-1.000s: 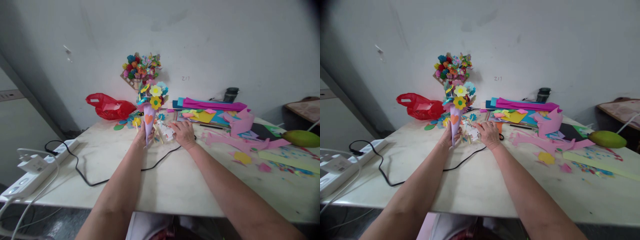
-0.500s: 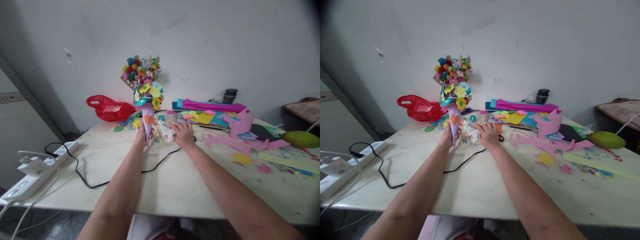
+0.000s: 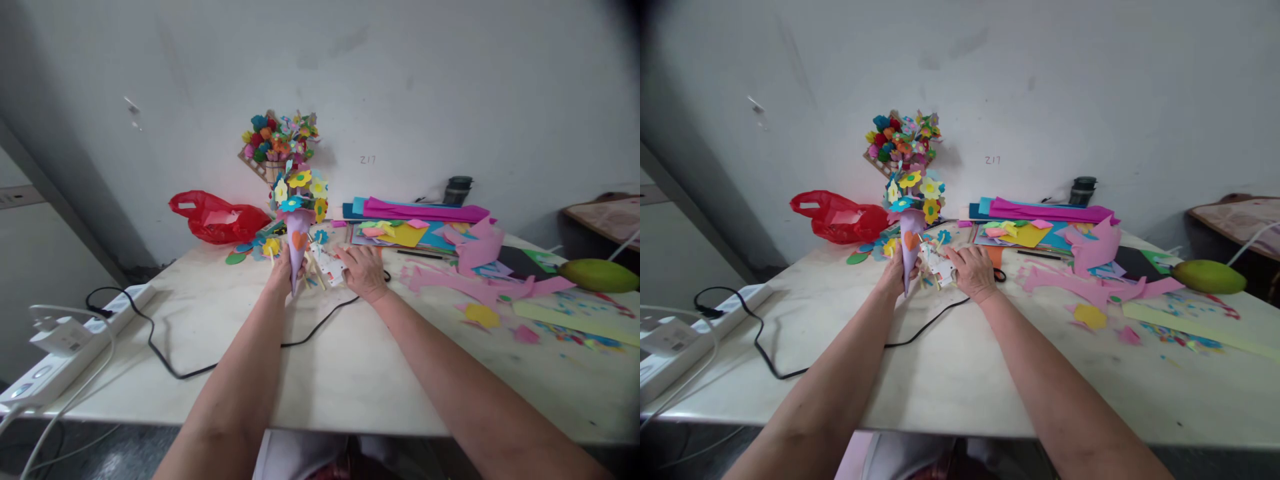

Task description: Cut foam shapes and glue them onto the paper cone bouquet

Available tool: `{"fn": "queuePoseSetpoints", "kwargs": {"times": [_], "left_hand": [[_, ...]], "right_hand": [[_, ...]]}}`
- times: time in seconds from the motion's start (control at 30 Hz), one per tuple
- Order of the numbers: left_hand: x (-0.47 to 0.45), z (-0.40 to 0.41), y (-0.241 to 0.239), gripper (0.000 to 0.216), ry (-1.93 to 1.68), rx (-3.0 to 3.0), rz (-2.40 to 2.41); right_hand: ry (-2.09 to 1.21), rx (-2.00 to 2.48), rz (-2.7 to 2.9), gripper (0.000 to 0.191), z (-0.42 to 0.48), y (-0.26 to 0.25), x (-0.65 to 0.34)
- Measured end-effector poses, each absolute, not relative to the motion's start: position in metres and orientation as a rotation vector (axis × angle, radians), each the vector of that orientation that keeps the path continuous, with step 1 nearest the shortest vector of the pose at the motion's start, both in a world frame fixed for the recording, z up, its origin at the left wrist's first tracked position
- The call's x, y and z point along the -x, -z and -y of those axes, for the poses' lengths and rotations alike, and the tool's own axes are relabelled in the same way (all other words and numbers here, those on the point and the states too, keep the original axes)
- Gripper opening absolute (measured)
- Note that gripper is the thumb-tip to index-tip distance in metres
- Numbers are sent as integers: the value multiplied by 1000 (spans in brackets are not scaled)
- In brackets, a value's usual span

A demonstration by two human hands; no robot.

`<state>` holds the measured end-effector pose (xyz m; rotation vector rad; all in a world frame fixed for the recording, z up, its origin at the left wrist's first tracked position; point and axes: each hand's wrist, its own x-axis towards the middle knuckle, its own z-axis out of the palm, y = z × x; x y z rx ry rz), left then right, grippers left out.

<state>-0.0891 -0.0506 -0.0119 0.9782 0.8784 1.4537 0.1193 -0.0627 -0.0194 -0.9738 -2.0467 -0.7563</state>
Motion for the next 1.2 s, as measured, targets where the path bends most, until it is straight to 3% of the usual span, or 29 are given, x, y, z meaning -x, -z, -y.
{"fn": "queuePoseSetpoints", "kwargs": {"times": [0.23,0.6,1.2], "left_hand": [[89,49,13,56,-1459,-998,-898],[90,42,19,60,-1459,-1009,-915],[80,48,13,48,-1498,-845,-1079]], "right_hand": [[740,961,1994,49,62,19,-121],[779,907,1976,27,64,15,-113],[800,967,2124,28,70,11,-100]]}}
